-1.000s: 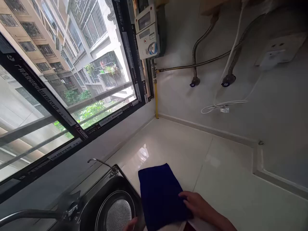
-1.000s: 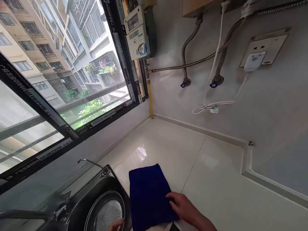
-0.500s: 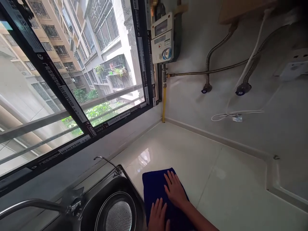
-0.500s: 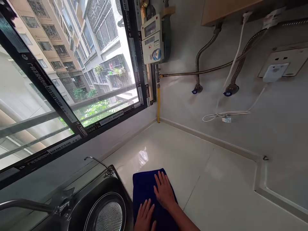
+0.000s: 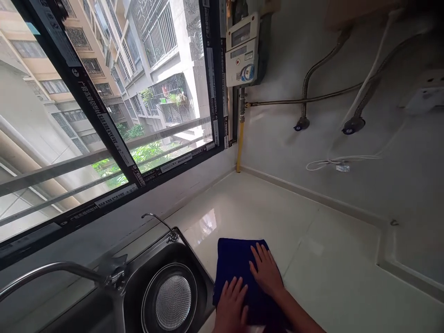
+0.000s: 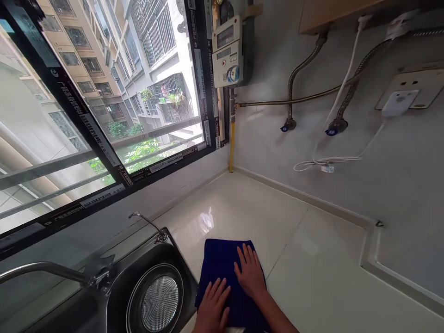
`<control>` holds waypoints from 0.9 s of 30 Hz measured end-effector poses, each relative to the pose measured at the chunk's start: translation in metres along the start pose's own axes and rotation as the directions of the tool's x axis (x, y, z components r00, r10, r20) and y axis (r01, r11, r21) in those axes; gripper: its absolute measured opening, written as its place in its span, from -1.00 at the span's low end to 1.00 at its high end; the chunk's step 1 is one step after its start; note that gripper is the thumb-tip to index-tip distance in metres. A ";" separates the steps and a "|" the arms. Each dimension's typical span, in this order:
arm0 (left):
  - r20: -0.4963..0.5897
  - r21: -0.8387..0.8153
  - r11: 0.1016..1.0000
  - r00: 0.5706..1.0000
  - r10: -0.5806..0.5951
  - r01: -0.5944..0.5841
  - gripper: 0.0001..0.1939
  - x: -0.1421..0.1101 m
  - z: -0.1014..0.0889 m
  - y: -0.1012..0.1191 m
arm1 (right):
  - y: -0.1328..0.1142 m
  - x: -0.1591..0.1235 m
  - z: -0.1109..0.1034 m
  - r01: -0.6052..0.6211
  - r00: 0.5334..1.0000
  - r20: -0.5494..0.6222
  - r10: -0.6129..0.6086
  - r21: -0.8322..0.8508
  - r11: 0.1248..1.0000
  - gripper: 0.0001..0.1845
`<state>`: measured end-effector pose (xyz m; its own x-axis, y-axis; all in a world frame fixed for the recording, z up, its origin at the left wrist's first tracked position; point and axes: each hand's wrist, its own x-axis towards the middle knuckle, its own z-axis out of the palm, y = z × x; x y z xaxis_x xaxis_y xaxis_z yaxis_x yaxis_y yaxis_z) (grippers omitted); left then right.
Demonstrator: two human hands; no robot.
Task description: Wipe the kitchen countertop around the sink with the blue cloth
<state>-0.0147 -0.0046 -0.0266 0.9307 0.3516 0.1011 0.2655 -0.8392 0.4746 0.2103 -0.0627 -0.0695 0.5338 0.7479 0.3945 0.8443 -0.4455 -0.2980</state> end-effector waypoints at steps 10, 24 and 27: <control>0.078 -0.110 0.990 0.992 0.101 -0.092 -0.44 -0.002 0.003 0.020 | 0.050 -0.064 -0.040 -0.090 0.996 -0.019 0.089 -0.101 0.991 -0.34; -0.207 -0.036 0.995 0.974 -0.096 0.090 -0.44 0.017 0.027 0.039 | 0.019 -0.069 -0.039 -0.235 0.972 -0.026 0.234 -0.206 0.950 -0.28; -0.164 0.014 0.992 0.978 -0.125 0.129 -0.44 0.019 0.006 0.012 | 0.000 -0.051 -0.031 -0.214 0.975 0.027 0.222 -0.188 0.959 -0.29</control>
<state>0.0080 -0.0104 -0.0245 0.8360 0.5172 0.1834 0.3870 -0.7926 0.4712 0.1843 -0.1162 -0.0633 0.7068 0.6429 0.2951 0.7042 -0.6793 -0.2068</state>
